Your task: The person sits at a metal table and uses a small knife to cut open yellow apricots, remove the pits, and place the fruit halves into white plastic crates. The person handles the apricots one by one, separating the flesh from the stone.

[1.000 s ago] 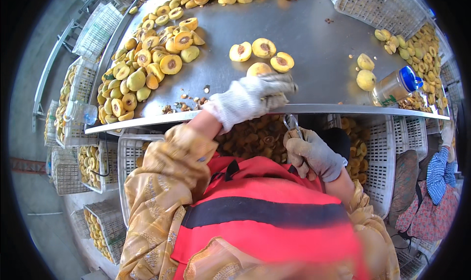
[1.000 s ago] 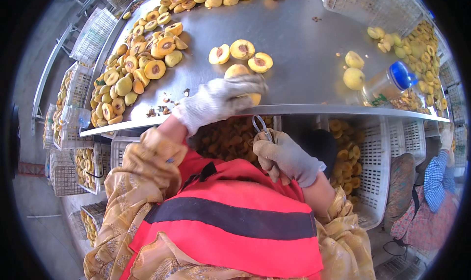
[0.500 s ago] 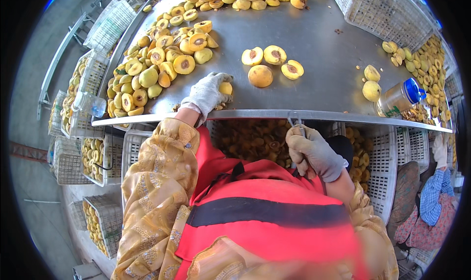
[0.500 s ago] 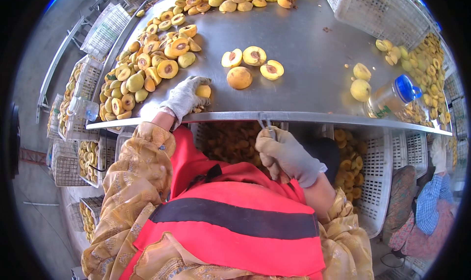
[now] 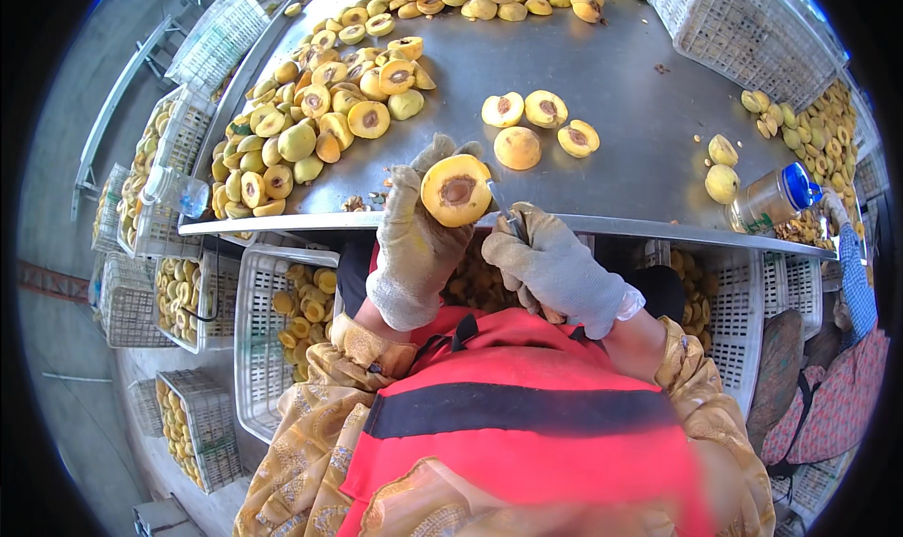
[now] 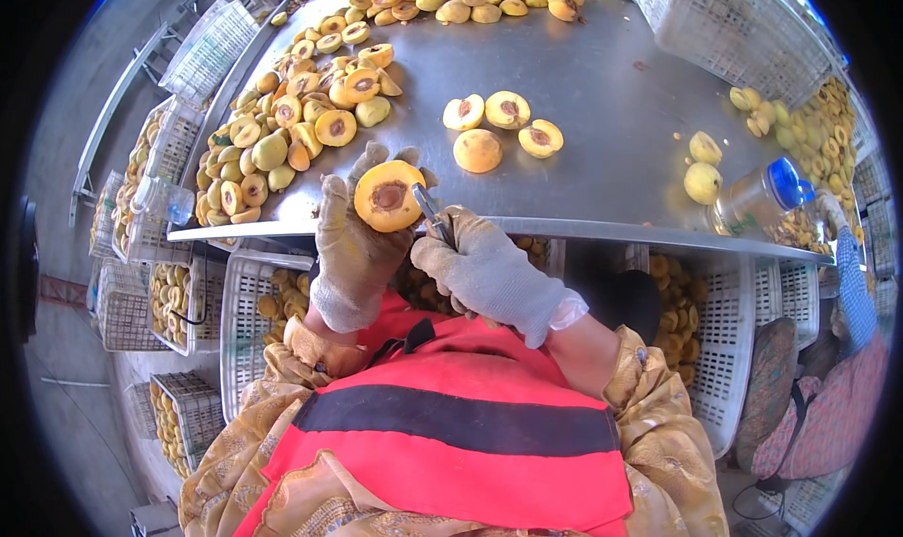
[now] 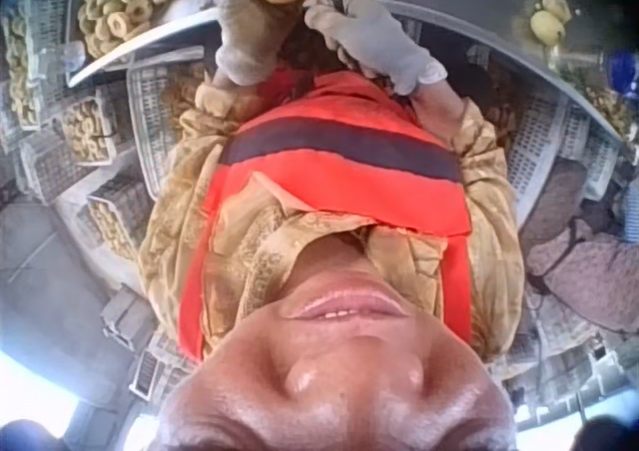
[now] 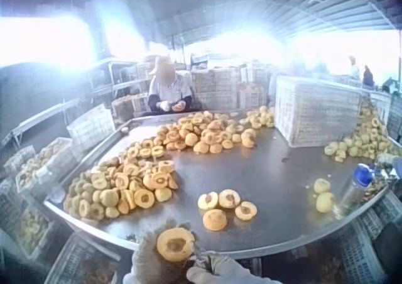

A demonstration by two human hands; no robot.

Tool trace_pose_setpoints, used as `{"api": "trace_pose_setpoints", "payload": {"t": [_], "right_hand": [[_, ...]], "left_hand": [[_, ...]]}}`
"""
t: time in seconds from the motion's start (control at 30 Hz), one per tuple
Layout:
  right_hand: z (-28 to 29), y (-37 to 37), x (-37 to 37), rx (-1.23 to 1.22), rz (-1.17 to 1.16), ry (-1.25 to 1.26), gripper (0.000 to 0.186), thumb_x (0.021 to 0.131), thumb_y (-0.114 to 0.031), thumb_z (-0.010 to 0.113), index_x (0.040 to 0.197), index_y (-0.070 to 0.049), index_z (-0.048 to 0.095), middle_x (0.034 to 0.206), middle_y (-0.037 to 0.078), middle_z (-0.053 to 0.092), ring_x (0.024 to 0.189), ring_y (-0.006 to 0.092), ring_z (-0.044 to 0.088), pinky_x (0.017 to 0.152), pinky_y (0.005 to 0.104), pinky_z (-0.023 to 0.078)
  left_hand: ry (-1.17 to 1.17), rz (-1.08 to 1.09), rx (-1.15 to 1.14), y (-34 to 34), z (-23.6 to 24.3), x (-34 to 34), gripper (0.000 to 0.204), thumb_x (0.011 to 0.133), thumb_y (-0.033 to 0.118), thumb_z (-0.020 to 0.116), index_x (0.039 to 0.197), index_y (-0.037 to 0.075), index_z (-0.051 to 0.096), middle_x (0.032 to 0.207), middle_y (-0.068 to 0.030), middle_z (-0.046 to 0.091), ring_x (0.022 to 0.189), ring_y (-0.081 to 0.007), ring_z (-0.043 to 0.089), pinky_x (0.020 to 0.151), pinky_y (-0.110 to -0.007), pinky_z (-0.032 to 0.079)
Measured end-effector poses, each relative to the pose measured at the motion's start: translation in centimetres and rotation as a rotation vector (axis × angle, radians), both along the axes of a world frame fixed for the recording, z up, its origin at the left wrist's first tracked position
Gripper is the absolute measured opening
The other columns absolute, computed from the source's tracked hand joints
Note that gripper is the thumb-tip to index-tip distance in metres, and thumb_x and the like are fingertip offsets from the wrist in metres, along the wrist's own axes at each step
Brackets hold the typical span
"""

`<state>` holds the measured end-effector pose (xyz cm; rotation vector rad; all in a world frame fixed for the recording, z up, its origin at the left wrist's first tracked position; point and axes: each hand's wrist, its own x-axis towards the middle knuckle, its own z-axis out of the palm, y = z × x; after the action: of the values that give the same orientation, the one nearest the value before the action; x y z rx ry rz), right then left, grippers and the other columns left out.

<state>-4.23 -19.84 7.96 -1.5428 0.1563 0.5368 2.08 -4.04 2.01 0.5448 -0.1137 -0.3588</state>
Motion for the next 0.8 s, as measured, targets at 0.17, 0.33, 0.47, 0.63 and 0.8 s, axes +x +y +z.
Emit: {"api": "trace_pose_setpoints", "payload": {"t": [0.17, 0.33, 0.47, 0.63, 0.8], "right_hand": [[0.1, 0.4, 0.1, -0.073, 0.049, 0.030, 0.020, 0.093, -0.027, 0.052, 0.093, -0.007, 0.050, 0.063, 0.002, 0.050, 0.043, 0.0087, 0.047, 0.032, 0.0252, 0.037], [0.5, 1.0, -0.3, -0.088, 0.071, 0.072, 0.020, 0.093, -0.024, 0.049, 0.094, -0.005, 0.050, 0.063, 0.004, 0.051, 0.042, 0.0117, 0.049, 0.033, 0.0263, 0.038], [-0.9, 1.3, -0.4, 0.157, 0.062, 0.117, 0.018, 0.092, -0.019, 0.049, 0.097, -0.001, 0.049, 0.064, 0.008, 0.052, 0.041, 0.0161, 0.051, 0.034, 0.0310, 0.042], [-4.1, 3.0, 0.0, -0.254, -0.051, -0.643, 0.017, 0.090, -0.020, 0.050, 0.092, -0.003, 0.048, 0.063, 0.008, 0.052, 0.038, 0.0176, 0.052, 0.033, 0.0307, 0.043], [-1.5, 0.2, -0.5, 0.207, 0.247, 0.226, 0.018, 0.090, -0.023, 0.052, 0.082, -0.008, 0.048, 0.058, 0.003, 0.046, 0.035, 0.0094, 0.044, 0.027, 0.0248, 0.033]], "left_hand": [[-0.196, 0.130, 0.211, -0.7, 0.3, -1.2, 0.050, 0.092, 0.039, 0.059, 0.131, 0.012, 0.046, 0.131, -0.0173, 0.049, 0.116, -0.0308, 0.052, 0.097, -0.045, 0.044], [-0.498, 0.291, 0.472, -0.7, -2.3, -0.8, 0.053, 0.086, 0.031, 0.069, 0.129, 0.009, 0.049, 0.133, -0.0164, 0.050, 0.118, -0.0282, 0.052, 0.097, -0.042, 0.045], [-0.690, 0.396, 0.643, -0.7, -2.7, -1.4, 0.049, 0.086, 0.027, 0.069, 0.127, 0.006, 0.051, 0.135, -0.0172, 0.049, 0.122, -0.0294, 0.050, 0.099, -0.041, 0.044], [-0.195, 0.141, 0.574, -1.5, -0.6, -2.1, 0.037, 0.085, 0.008, 0.066, 0.120, 0.002, 0.057, 0.119, -0.0120, 0.060, 0.106, -0.0217, 0.059, 0.092, -0.032, 0.047], [-0.204, -0.247, 0.569, 0.3, 1.1, -0.1, 0.032, 0.092, 0.020, 0.058, 0.112, -0.005, 0.061, 0.102, -0.0109, 0.066, 0.091, -0.0166, 0.062, 0.085, -0.030, 0.050]]}}
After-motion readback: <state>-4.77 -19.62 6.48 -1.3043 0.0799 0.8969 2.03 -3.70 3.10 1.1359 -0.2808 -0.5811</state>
